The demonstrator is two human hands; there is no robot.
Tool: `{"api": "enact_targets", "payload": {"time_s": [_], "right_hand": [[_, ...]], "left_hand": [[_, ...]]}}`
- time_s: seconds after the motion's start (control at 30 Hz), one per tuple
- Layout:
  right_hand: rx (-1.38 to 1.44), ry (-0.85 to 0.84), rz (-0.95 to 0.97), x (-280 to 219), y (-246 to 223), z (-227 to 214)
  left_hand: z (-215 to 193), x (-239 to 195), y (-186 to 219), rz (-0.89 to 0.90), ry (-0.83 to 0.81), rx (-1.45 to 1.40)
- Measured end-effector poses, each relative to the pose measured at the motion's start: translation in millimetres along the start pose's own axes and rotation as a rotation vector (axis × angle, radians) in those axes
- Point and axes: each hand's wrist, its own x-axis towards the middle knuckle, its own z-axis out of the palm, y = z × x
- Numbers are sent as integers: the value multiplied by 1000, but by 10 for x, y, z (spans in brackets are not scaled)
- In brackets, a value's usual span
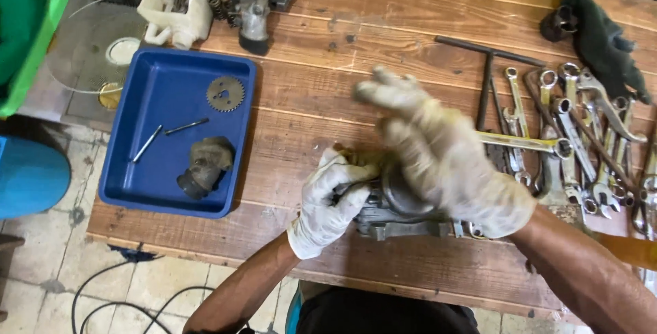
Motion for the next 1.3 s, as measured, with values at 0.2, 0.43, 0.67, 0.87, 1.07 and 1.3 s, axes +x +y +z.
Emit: {"api": "enact_targets", "payload": {"time_s": [0.2,0.43,0.67,0.87,1.07,1.3], "right_hand": [[88,120,608,-557,0,-423],[255,786,667,-1722,-118,-554],[101,763,859,-2166,49,-518],[158,475,939,-1740,348,-293],[-898,15,556,-1599,1317,-209],[-980,13,239,-1565,1413,-259]], "left_hand": [[-26,51,105,-176,-33,-7],[-102,142,133,-384,-167,232],[-53,54,-45,-508,-43,91],[15,11,69,-415,-28,185],[34,-169,69,-316,19,178],[217,-202,273,-25,30,319]]}}
